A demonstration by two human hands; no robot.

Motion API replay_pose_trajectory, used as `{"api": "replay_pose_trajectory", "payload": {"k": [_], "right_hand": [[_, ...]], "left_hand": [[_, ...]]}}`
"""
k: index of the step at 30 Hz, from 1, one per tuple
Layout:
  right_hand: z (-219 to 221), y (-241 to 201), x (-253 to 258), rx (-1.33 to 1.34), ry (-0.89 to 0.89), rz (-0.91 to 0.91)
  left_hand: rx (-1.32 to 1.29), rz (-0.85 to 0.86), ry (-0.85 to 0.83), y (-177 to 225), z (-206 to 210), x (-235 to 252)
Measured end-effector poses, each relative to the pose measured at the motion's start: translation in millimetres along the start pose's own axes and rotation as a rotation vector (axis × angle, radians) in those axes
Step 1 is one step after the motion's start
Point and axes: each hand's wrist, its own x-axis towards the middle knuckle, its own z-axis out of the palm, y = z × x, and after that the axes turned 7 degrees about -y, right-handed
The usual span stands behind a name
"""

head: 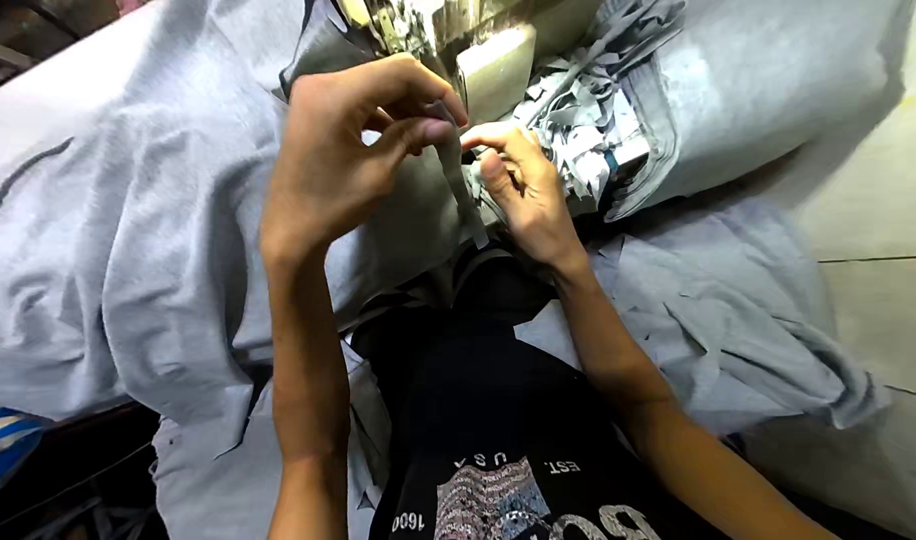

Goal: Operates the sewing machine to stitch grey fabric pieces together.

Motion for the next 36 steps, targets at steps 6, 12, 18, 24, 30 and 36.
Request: {"api": "replay_pose_trajectory", "payload": {"k": [6,12,18,24,30,36], "right_hand": [[22,11,8,0.008,0.011,0.102],[23,8,-1,-0.06,0.016,0.161],[20,4,-5,-0.05,0.03,0.123],[14,-5,-18,-0.105,0.024,0.165],[7,-8,-24,-0.147,0.004,0.142],[9,-4,-3,-0.097,-0.011,0.199]], "left_hand": [[0.067,-0.281,0.153,-12,7,-2],[0.129,-0.35,0.265,-15,5,-5],[0.198,-0.364,0.317,-23,6,5],[0.266,-0.399,0.348,-29,8,11],[0.284,-0.452,0.325,-27,15,12],[0.347,-0.477,0.351,-26,22,13]]}}
